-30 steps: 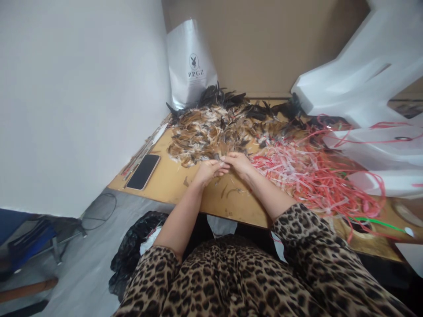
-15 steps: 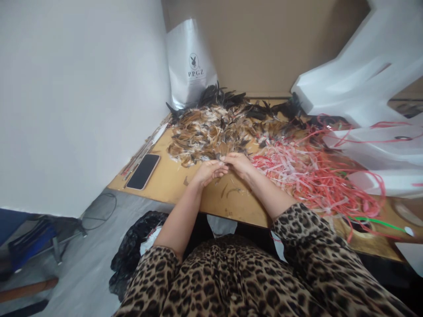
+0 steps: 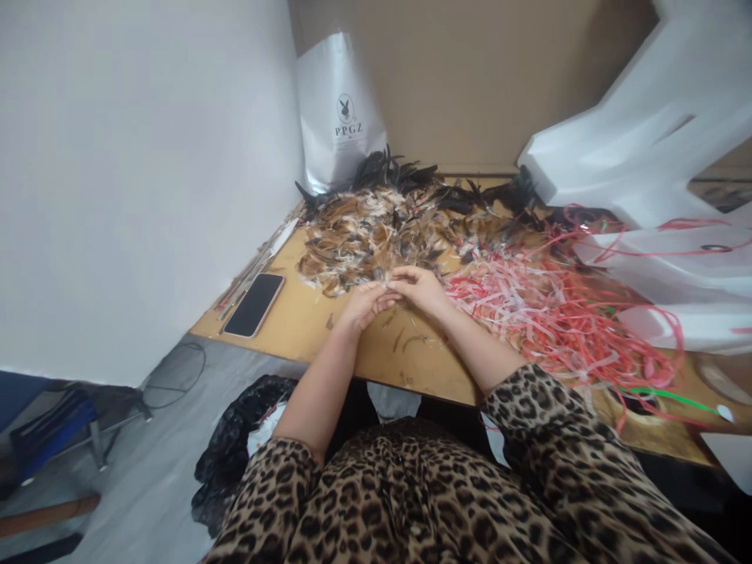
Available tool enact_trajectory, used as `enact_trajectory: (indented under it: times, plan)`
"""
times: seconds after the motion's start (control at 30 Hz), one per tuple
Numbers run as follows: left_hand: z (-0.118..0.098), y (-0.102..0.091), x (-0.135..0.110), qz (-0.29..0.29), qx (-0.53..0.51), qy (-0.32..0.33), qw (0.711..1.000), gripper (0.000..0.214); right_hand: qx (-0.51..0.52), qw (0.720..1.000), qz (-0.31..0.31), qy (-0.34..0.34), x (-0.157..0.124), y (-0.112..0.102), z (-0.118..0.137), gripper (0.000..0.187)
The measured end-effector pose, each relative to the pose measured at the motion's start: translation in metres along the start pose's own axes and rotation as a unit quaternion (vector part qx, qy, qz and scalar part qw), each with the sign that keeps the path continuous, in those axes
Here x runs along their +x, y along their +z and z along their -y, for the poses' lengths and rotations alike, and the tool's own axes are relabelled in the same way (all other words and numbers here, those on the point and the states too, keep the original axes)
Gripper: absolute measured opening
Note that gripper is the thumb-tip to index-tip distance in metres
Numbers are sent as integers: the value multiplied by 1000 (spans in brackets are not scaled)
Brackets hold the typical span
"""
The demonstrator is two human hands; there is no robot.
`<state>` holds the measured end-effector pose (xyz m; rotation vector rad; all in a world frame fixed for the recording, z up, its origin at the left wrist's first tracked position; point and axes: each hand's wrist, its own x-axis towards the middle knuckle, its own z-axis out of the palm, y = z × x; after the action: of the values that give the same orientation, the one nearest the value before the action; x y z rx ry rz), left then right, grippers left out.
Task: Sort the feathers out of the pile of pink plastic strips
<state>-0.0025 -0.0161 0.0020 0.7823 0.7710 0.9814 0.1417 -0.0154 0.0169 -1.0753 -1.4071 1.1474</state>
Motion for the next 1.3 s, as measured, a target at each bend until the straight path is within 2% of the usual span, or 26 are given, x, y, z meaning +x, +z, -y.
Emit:
enact_trajectory:
  times: [0.07,0.13,0.2,0.3,0.4,0.67,0.8,0.9,1.0,1.07,1.17,1.3]
  plan:
    - [0,-1,1,-6,-34,3,999,15,-108,991,7,-80,-2,-1,2,39]
    - [0,-2,2,1,-56,11,998,16,-222,961,9,-163,-6,-2,4,44]
    - [1,-3,2,16,-67,17,998,16,-310,925,15,-218,-9,-2,5,47]
    - [2,-2,1,29,-66,20,997,15,-381,893,13,-238,-12,-1,4,49]
    - [3,-1,1,22,-53,20,998,15,-404,885,-6,-230,-12,0,2,48]
    - [5,-1,1,40,-29,23,999,21,-385,901,-32,-196,-12,1,2,46]
    - [4,1,0,16,-12,32,999,23,-373,909,-39,-184,-11,-1,3,47]
    - [1,3,-2,-23,-2,36,999,22,-306,937,-54,-159,-8,-3,4,45]
    - [-1,6,-3,-41,30,36,998,21,-191,976,-58,-92,-4,-3,6,33]
    - [-1,7,-3,-40,60,37,997,23,-114,991,-51,-42,-2,-3,8,28]
    - [1,7,-3,-13,98,35,994,26,-41,998,-35,11,-1,-4,11,28]
    - [3,8,-4,24,128,13,991,27,-22,999,-11,48,-2,-6,9,39]
